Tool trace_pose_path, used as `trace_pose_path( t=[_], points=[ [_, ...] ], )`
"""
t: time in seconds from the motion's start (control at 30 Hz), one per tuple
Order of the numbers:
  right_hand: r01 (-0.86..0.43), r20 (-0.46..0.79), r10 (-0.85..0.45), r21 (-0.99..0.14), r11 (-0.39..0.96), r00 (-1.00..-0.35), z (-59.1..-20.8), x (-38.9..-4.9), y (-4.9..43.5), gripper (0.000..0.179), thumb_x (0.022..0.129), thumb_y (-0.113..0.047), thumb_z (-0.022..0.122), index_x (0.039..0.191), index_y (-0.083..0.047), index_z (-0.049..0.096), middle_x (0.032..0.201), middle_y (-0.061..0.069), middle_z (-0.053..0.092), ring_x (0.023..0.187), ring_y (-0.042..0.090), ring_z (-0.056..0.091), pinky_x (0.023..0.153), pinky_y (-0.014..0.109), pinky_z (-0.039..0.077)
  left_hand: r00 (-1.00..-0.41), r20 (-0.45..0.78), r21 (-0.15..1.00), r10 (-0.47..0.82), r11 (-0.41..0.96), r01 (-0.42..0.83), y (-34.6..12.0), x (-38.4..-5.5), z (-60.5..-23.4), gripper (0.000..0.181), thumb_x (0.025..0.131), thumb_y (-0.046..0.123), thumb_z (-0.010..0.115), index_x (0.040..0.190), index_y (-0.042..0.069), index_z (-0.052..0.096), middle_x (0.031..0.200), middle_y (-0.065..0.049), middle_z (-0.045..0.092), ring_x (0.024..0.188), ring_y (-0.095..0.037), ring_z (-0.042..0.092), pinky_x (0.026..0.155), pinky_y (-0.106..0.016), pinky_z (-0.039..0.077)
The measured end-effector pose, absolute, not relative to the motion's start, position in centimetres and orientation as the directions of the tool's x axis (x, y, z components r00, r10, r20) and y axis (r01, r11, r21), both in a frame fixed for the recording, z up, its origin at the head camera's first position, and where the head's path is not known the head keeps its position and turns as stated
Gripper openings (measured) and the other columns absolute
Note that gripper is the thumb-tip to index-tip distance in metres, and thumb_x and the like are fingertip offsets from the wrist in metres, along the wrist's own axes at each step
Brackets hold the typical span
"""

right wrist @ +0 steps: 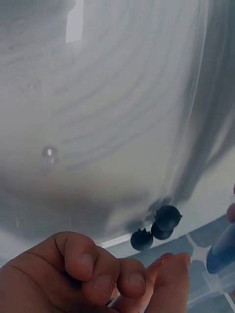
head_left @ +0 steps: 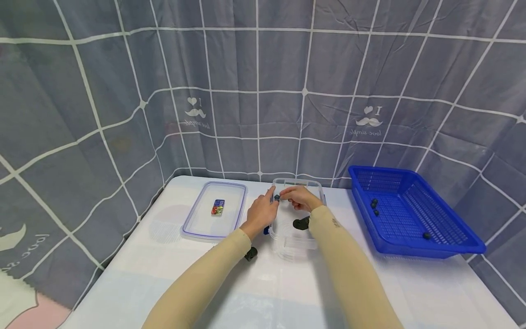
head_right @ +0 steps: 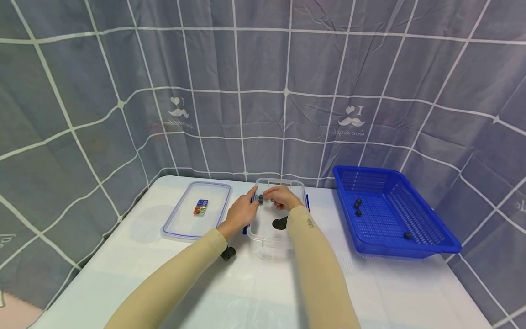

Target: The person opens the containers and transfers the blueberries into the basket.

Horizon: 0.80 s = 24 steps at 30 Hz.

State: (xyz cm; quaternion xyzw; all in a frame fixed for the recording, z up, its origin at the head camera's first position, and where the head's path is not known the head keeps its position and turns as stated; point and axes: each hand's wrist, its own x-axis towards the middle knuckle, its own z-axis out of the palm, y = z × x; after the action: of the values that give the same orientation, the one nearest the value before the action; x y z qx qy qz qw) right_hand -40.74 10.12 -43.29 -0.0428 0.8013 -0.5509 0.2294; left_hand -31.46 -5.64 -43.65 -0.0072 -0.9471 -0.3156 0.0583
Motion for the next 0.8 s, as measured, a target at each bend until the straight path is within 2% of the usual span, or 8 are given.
trace_pose_path(
  t=[0.17,0.43,0.67,0.8],
  points=[
    [0.209,-0.343,-0.291,-0.889,0.408,-0.893,-44.2,-40.9,9.7,0.034,0.094,-0.016,0.07,0.126,-0.006,0.068,0.063,-0.005,0.044,0.051,0.011,0.031,0.05,0.024,0.029,-0.993,0.114,0.607,-0.016,0.792,0.057,-5.6,-31.4,-43.7,0.055,0.106,0.036,0.041,0.159,0.029,0.033,0.131,-0.017,0.06,0.117,-0.036,0.06,0.089,-0.056,0.052],
    [0.235,-0.35,-0.23,-0.88,0.414,-0.908,-44.4,-40.9,9.2,0.033,0.092,-0.016,0.072,0.124,-0.009,0.071,0.063,-0.005,0.044,0.054,0.011,0.033,0.051,0.024,0.029,-0.992,0.127,0.597,-0.028,0.8,0.053,-5.6,-31.7,-43.5,0.055,0.105,0.036,0.042,0.159,0.028,0.033,0.128,-0.018,0.061,0.11,-0.034,0.063,0.082,-0.053,0.053],
    [0.251,-0.347,-0.172,-0.874,0.416,-0.922,-44.9,-40.7,9.0,0.028,0.089,-0.019,0.074,0.117,-0.015,0.075,0.063,-0.005,0.044,0.053,0.011,0.034,0.052,0.025,0.031,-0.993,0.116,0.605,-0.017,0.794,0.057,-5.6,-31.6,-43.5,0.055,0.106,0.039,0.041,0.16,0.03,0.032,0.136,-0.018,0.058,0.12,-0.036,0.06,0.089,-0.055,0.052],
    [0.258,-0.343,-0.16,-0.881,0.398,-0.926,-45.1,-40.4,8.7,0.03,0.089,-0.015,0.073,0.119,-0.014,0.075,0.058,-0.006,0.043,0.051,0.01,0.033,0.051,0.024,0.03,-0.993,0.114,0.608,-0.017,0.792,0.056,-5.6,-31.4,-43.6,0.055,0.106,0.04,0.041,0.159,0.03,0.032,0.139,-0.018,0.057,0.122,-0.036,0.059,0.091,-0.056,0.052]
  ],
)
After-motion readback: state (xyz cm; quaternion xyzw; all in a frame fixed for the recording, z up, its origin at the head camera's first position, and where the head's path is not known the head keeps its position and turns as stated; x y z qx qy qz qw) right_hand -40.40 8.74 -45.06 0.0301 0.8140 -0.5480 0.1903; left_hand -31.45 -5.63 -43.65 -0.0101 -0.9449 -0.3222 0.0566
